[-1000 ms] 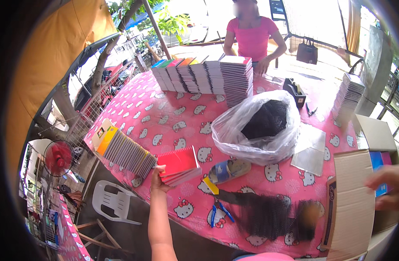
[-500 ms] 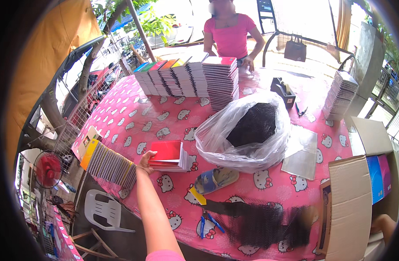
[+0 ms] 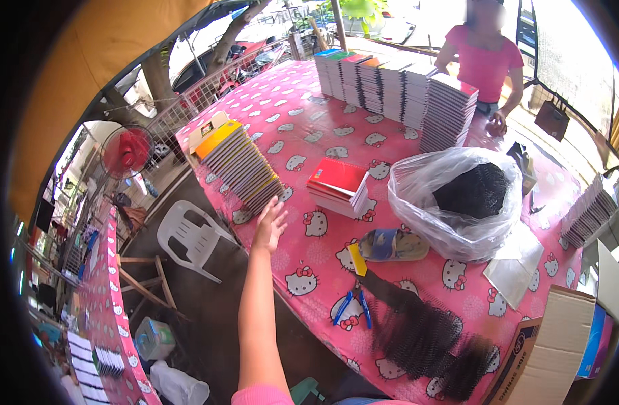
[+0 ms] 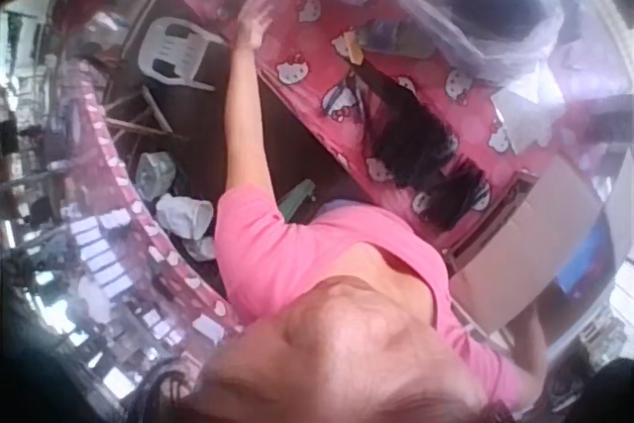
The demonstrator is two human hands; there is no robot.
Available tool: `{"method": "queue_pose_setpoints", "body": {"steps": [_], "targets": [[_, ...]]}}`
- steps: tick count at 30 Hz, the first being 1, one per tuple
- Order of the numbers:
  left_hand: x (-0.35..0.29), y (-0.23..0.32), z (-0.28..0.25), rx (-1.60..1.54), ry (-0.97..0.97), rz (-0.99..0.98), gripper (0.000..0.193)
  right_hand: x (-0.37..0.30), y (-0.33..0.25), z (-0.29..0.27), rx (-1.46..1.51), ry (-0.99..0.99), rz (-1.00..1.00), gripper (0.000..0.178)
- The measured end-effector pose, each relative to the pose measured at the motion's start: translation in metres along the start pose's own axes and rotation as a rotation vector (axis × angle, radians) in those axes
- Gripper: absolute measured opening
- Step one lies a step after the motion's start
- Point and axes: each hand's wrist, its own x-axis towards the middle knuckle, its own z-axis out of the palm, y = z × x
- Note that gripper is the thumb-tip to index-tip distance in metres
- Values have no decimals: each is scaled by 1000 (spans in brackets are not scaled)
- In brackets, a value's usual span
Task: The person takes spiral notebooks out of a cardboard box and places them onto a table, then picks up individual notebooks and inserts a white spiral coil into the punched holes of each one.
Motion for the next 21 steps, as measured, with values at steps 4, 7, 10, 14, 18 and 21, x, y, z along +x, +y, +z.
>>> {"method": "queue_pose_setpoints", "body": {"steps": [4,7,10,14,18,21], "targets": [[-81,-8,-32,-184,127,49,65,-3,4,-4,68,-1,-3,34],[-126,-24,-57,-215,242,70,61,-12,12,-9,142,12,-2,34],[-167,-32,-80,-258,316,95,54,-22,20,-17,230,12,18,34],[-191,-23,-77,-361,303,138,49,-33,39,-29,368,-7,55,34],[-196,9,-35,-343,241,185,47,-38,48,-28,470,-11,88,33],[-190,24,-8,-300,178,217,46,-34,51,-19,420,-4,40,30]]}}
